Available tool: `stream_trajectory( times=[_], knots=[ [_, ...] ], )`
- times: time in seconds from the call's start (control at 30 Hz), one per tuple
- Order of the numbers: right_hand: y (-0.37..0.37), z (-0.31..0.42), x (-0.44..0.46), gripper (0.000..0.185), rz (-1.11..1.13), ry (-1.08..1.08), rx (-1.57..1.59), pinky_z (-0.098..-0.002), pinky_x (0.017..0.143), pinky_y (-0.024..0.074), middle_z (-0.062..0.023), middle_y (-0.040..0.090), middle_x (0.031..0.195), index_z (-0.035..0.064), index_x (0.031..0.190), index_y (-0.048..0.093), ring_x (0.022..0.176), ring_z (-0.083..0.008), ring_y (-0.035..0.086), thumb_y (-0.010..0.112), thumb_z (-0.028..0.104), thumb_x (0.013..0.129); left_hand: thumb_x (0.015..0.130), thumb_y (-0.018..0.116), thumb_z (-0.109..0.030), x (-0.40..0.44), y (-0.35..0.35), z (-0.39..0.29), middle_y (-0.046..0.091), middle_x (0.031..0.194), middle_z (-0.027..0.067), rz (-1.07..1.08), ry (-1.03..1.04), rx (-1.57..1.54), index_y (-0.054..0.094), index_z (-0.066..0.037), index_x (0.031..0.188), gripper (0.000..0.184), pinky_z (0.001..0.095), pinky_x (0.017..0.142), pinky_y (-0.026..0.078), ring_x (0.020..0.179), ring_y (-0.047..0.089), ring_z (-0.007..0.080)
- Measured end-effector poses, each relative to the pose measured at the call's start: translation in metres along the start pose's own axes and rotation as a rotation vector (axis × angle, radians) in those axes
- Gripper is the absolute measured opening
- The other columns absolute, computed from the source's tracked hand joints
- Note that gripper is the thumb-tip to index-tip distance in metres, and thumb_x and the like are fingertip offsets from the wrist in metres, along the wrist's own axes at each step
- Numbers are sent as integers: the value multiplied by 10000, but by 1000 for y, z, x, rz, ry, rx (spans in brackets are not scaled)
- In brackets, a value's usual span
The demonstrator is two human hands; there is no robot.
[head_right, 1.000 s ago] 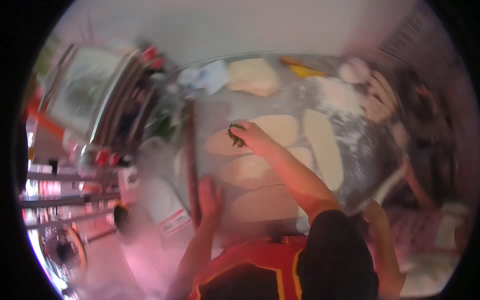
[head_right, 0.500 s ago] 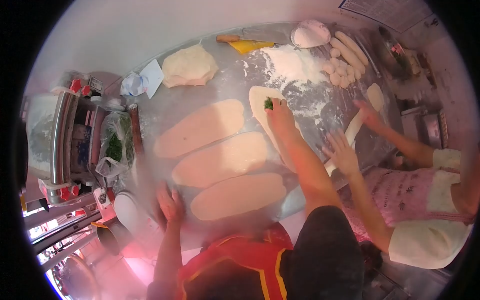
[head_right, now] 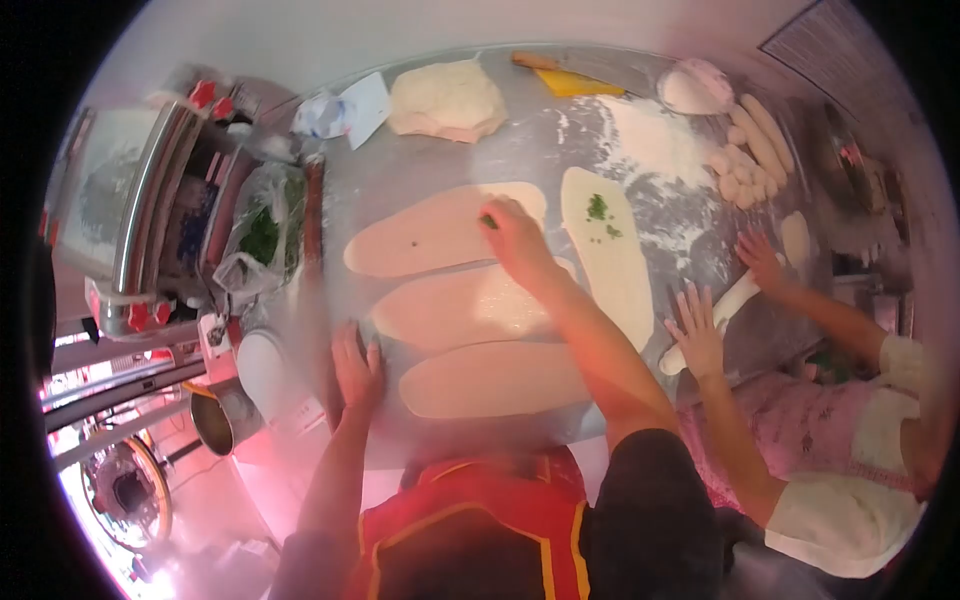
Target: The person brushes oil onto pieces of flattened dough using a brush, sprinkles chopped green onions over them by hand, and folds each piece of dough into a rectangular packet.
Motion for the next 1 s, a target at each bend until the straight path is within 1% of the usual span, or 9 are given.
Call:
stream_trajectory(
  times=[0.1,0.13,0.23,0.33,0.43,0.63,0.73,0.83,1.0],
  knots=[
    [53,15,18,132,180,-19,-45,-433,705,480,-145,543,926,67,946,539,835,-357,572,613,76,836,851,595,-121,2,-4,-3,463,1293,247,-8,8,-11,449,59,1268,478,471,1057,331,1242,414,409],
    [66,14,21,179,270,-31,-94,-433,727,488,-133,532,967,84,974,539,888,-349,573,635,108,825,852,593,-129,2,-3,-3,458,1303,238,-8,3,-8,448,53,1270,478,470,1058,331,1253,405,403],
    [81,4,23,209,352,-127,-178,-421,738,490,-124,522,1018,93,1006,547,901,-343,575,648,134,828,852,590,-133,2,-4,-1,449,1316,227,12,-7,-23,442,47,1274,481,467,1059,332,1264,394,397],
    [71,0,20,240,351,-81,-200,-410,743,493,-117,505,1055,92,1041,558,907,-337,580,656,122,824,863,573,-125,3,-8,-2,445,1317,233,-7,11,-64,433,34,1288,474,467,1055,332,1251,402,401],
    [67,-6,17,281,333,0,-107,-396,749,487,-114,528,1029,75,1054,566,901,-330,579,683,86,799,867,569,-116,2,-11,-2,447,1317,237,-20,24,-80,430,30,1296,474,465,1050,336,1242,410,404],
    [47,10,8,269,142,22,39,-381,738,474,-126,592,976,41,1001,566,872,-317,582,704,25,770,873,569,-124,1,-9,-1,445,1329,240,-28,48,-66,427,38,1298,476,464,1045,340,1243,414,405],
    [40,14,4,256,137,72,59,-380,733,475,-129,600,959,43,988,566,869,-316,589,699,16,771,879,562,-129,0,-9,-3,447,1327,244,-29,55,-60,424,49,1297,474,464,1043,340,1240,417,407],
    [34,24,-4,248,146,111,44,-378,729,474,-129,605,934,47,988,566,861,-315,591,694,22,778,882,555,-134,0,-11,-3,448,1325,247,-42,73,-72,423,55,1293,471,466,1044,339,1236,420,411],
    [43,35,-57,237,350,82,40,-397,753,481,-112,586,991,54,1009,568,899,-321,591,681,76,801,881,552,-140,-2,-6,0,444,1323,243,-47,92,-61,426,51,1284,464,467,1054,329,1243,410,410]
  ],
)
Point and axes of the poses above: each hand's wrist, its own x-axis towards the middle knuckle, its own y-axis out of the palm, z = x × y, the point moved 4 cm from there along x, towards the middle knuckle
